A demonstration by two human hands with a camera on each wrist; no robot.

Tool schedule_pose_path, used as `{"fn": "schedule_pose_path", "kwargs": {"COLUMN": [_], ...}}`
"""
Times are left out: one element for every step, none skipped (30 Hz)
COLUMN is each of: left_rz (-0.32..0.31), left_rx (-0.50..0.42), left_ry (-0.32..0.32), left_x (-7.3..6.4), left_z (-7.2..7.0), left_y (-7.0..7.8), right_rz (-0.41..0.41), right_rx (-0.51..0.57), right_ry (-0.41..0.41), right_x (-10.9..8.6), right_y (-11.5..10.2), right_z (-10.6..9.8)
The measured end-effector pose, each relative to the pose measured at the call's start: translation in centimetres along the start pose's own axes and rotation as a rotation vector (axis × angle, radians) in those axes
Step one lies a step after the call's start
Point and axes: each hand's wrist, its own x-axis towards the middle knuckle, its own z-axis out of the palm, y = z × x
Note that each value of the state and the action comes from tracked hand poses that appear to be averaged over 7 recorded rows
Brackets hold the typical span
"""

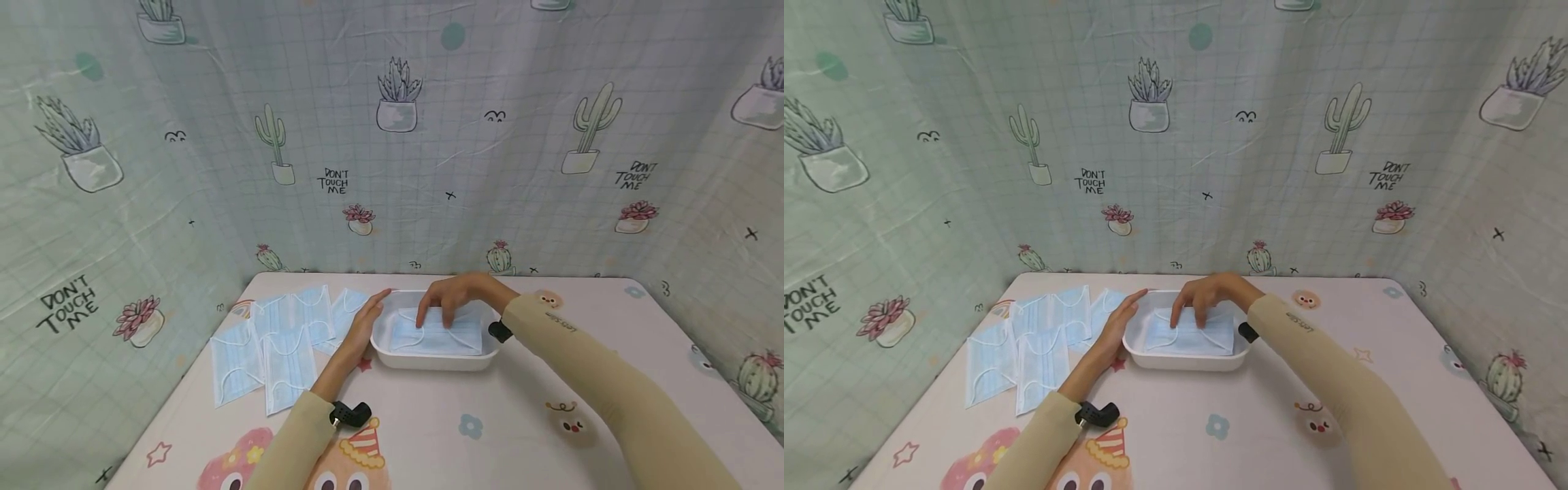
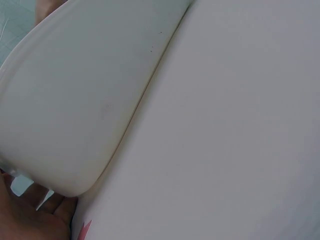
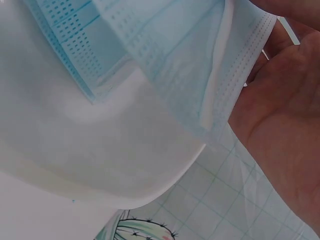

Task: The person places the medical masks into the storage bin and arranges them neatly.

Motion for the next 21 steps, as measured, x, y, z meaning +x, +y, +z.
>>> {"fn": "schedule_pose_path", "kwargs": {"left_rz": [0.001,0.003,0.004,0.005,0.004,0.003,0.002,0.003,0.001,-0.002,-0.003,-0.004,-0.004,-0.003,-0.005,-0.005,-0.004,-0.004,-0.003,-0.004,-0.004], "left_rx": [-0.001,0.0,0.002,0.004,0.007,0.009,0.011,0.012,0.013,0.011,0.008,0.007,0.007,0.007,0.007,0.006,0.007,0.009,0.008,0.007,0.006], "left_ry": [0.002,0.003,0.005,0.007,0.009,0.011,0.012,0.012,0.014,0.015,0.014,0.014,0.015,0.015,0.013,0.012,0.009,0.007,0.005,0.001,-0.002], "left_x": [0.0,0.0,0.0,0.0,-0.1,-0.1,-0.1,-0.1,-0.2,-0.2,-0.2,-0.2,-0.2,-0.2,-0.2,-0.2,-0.2,-0.2,-0.3,-0.2,-0.2], "left_z": [0.0,0.0,0.0,0.1,0.1,0.1,0.1,0.1,0.1,0.1,0.1,0.1,0.1,0.1,0.1,0.1,0.1,0.1,0.1,0.1,0.0], "left_y": [0.0,-0.1,-0.1,0.0,0.0,0.0,0.1,0.1,0.2,0.3,0.3,0.3,0.3,0.4,0.4,0.4,0.4,0.4,0.4,0.3,0.3], "right_rz": [-0.002,-0.004,-0.007,-0.009,-0.01,-0.012,-0.013,-0.013,-0.013,-0.01,-0.008,-0.008,-0.008,-0.002,0.002,0.008,0.013,0.019,0.027,0.033,0.036], "right_rx": [-0.004,-0.006,-0.008,-0.007,-0.007,-0.004,-0.001,0.001,0.005,0.01,0.012,0.015,0.02,0.025,0.032,0.035,0.038,0.039,0.037,0.028,0.02], "right_ry": [-0.005,-0.01,-0.016,-0.023,-0.03,-0.038,-0.044,-0.048,-0.054,-0.057,-0.059,-0.063,-0.067,-0.07,-0.073,-0.075,-0.078,-0.08,-0.078,-0.075,-0.072], "right_x": [0.0,0.1,0.1,0.2,0.3,0.3,0.4,0.5,0.6,0.7,0.8,0.9,0.9,1.0,1.0,1.1,1.1,1.1,1.1,1.1,1.1], "right_y": [0.0,0.0,0.0,0.0,0.0,0.0,0.1,0.1,0.1,0.2,0.2,0.2,0.3,0.3,0.4,0.4,0.3,0.3,0.3,0.2,0.1], "right_z": [0.1,0.1,0.2,0.2,0.3,0.4,0.4,0.5,0.6,0.6,0.7,0.8,0.8,0.9,1.0,1.0,1.1,1.1,1.1,1.2,1.2]}}
